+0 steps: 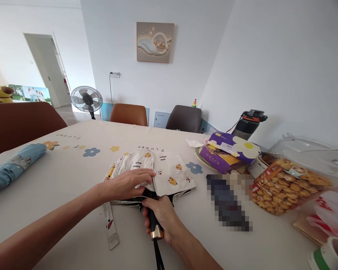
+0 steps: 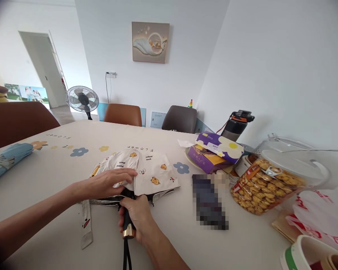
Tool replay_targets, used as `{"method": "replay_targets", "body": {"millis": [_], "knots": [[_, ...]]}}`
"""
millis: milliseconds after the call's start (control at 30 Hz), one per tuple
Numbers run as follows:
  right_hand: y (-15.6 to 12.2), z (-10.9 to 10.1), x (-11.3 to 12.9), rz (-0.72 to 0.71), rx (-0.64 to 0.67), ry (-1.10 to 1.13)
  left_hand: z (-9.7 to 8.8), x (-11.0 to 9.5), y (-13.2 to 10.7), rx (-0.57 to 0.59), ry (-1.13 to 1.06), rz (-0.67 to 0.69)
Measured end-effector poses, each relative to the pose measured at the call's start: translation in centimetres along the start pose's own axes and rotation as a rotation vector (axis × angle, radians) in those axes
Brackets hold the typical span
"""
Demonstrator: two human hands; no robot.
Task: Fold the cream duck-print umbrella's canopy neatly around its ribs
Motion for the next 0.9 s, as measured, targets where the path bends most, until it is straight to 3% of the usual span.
{"method": "replay_targets", "body": {"millis": [100, 167, 367, 500, 600, 767, 900], "knots": [[-0.1, 0.0, 0.0, 0.007, -0.015, -0.002, -0.8, -0.2, -0.2, -0.169, 0.062, 0.030], [-0.3, 0.0, 0.1, 0.017, -0.018, -0.005, -1.4, -0.1, -0.7, -0.221, 0.072, 0.003], [-0.5, -0.1, 0.3, 0.021, 0.026, -0.011, -0.3, 0.5, -2.4, -0.034, 0.090, -0.002], [-0.3, -0.3, 0.7, 0.038, 0.076, 0.054, 1.3, 1.5, -2.7, -0.029, 0.073, -0.012], [-0.2, -0.5, 0.7, 0.140, 0.089, 0.205, 2.0, 1.7, -2.6, -0.035, 0.060, -0.007], [0.0, -0.5, 0.6, 0.229, 0.111, 0.293, 2.5, 1.4, -2.7, -0.057, 0.031, 0.012], [-0.5, 0.3, 0.3, 0.273, 0.203, 0.336, 2.7, 0.9, -2.9, -0.082, 0.007, 0.029]]}}
Point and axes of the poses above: each hand's wrist, its own y-axis towards the middle knuckle, its own z-axis out of the palm, x = y × z, the point moved 5 cm from there along y, towards the middle knuckle, and after that the axes turned 1 degree about -x, right-handed, at the moved point
